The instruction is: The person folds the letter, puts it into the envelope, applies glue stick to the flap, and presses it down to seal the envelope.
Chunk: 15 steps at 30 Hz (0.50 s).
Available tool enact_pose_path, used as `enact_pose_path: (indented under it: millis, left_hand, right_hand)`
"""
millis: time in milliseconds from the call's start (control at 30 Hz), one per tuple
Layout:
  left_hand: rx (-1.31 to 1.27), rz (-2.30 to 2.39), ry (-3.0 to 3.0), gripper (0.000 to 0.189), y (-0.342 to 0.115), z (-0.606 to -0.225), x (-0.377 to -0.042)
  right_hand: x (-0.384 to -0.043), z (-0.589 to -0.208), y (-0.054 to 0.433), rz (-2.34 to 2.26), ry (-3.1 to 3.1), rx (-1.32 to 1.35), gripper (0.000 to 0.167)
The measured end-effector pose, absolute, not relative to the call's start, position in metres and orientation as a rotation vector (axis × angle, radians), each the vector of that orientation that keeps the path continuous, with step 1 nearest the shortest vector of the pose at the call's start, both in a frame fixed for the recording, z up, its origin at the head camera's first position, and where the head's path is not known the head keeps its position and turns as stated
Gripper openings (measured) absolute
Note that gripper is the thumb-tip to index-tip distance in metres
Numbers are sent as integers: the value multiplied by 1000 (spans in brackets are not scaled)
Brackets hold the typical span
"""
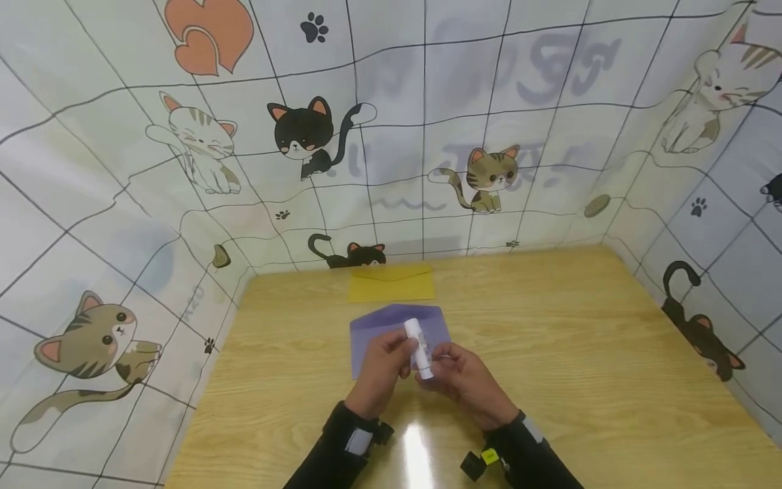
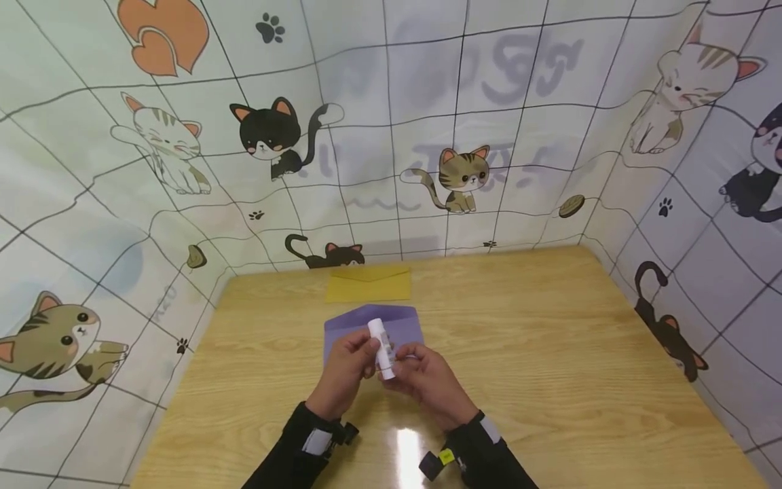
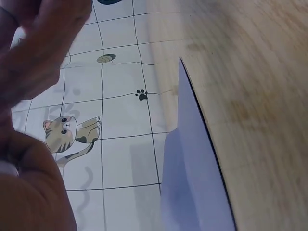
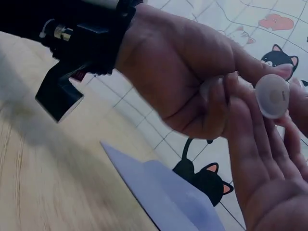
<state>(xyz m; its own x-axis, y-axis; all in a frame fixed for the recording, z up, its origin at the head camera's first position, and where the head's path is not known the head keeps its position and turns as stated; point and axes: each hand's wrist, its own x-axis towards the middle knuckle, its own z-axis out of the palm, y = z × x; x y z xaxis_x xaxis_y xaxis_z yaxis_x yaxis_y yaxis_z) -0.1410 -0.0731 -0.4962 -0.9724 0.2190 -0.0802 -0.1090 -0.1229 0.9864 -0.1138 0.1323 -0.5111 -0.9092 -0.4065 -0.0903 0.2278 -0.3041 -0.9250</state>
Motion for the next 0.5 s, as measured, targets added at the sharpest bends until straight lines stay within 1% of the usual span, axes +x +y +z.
enact_pose_path:
  millis: [133,233,267,333,433,500]
  left_hand:
    - [54,2210,2140,25,-63,-495,-137]
    - [3,2213,2220,27,-59,-495,-137]
    - [6,2227,2193,26,-60,-495,-138]
    - [20,2246,2096,24,-65,-495,-140]
    - [110,2213,1945,23,-76,-495,-143]
    - [185,2180,1903,26,-82,-494,-145]
  right_hand:
    - [-112,-507,119,-2213,1970,-80,26]
    - [-114,-505,112,-2059,2300,-53,37]
    - [-115,-505,112,-2034,2321,-91,37]
    - [-115,-505,116,-2057,2179,-202,29]
    - [-115,-508,129,-2138,1744,-362,15]
    - [-115,-510,136,-2153,1528,-402,11]
